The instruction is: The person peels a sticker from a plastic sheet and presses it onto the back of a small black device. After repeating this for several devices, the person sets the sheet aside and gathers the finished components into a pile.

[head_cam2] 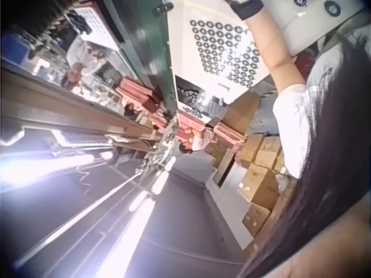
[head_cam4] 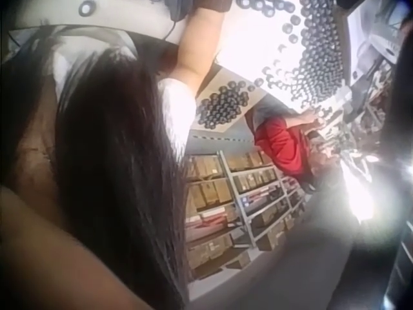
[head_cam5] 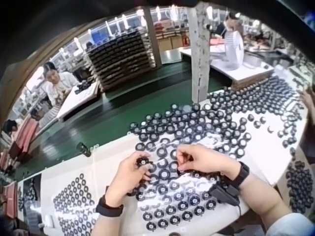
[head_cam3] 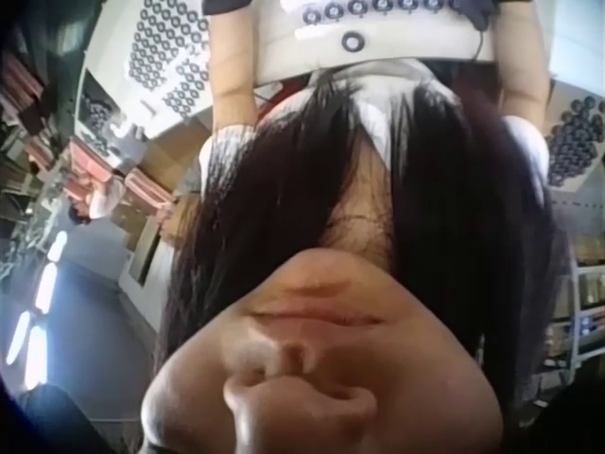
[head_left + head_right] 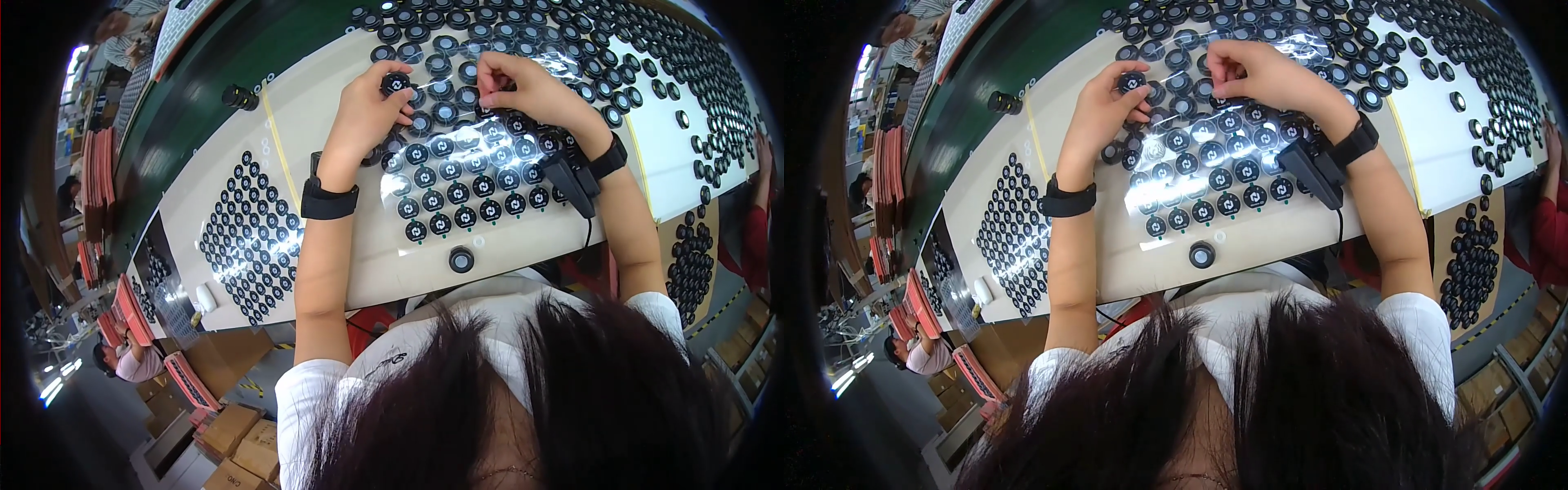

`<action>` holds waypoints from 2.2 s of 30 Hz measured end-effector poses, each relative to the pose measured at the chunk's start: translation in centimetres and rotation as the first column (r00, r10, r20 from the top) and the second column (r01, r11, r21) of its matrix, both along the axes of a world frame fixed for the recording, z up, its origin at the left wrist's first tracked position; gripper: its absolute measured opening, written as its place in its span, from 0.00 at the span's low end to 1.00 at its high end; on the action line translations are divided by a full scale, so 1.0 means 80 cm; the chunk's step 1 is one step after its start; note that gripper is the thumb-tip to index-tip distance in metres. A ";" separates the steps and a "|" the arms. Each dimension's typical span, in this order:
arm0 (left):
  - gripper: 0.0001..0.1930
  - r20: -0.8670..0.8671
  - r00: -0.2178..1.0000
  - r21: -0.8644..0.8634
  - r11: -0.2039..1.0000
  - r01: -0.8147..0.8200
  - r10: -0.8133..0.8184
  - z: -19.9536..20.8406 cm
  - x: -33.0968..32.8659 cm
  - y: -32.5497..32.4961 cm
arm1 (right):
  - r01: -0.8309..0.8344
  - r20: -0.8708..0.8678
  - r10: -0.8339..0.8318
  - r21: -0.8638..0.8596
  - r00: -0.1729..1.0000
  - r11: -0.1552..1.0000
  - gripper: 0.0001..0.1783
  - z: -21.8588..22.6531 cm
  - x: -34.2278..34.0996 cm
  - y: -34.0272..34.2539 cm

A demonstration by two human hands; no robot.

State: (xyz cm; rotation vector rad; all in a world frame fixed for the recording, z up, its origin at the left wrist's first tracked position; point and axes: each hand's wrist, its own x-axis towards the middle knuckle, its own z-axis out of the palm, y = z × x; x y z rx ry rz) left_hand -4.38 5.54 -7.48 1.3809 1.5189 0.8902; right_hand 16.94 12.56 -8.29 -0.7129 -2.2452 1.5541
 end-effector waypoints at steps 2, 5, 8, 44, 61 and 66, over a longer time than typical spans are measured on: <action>0.12 0.002 1.000 0.022 1.000 -0.004 0.004 0.003 -0.002 -0.001 | -0.158 -0.181 0.123 -0.199 0.976 0.967 0.10 -0.001 0.003 0.008; 0.14 0.095 0.995 -0.029 0.999 0.020 -0.017 0.016 -0.007 -0.006 | -0.169 -0.301 0.085 -0.262 0.950 0.950 0.11 0.011 0.012 0.012; 0.17 0.439 0.895 0.063 0.996 0.060 -0.081 0.065 0.007 -0.022 | -0.130 -0.373 0.015 -0.286 0.928 0.949 0.11 0.028 0.019 0.007; 0.17 -0.825 0.060 0.561 0.804 0.197 0.561 -0.081 -0.224 0.095 | 0.003 -0.252 -0.098 -0.352 0.963 0.936 0.07 0.023 -0.006 -0.011; 0.22 -0.358 0.920 0.080 0.976 0.204 -0.163 0.004 -0.082 -0.089 | 0.017 -0.190 -0.089 -0.351 0.978 0.936 0.06 -0.004 -0.010 -0.020; 0.22 -0.252 0.956 -0.063 0.989 0.135 -0.147 -0.010 -0.084 -0.104 | 0.005 -0.210 -0.079 -0.334 0.974 0.943 0.06 -0.005 -0.011 -0.027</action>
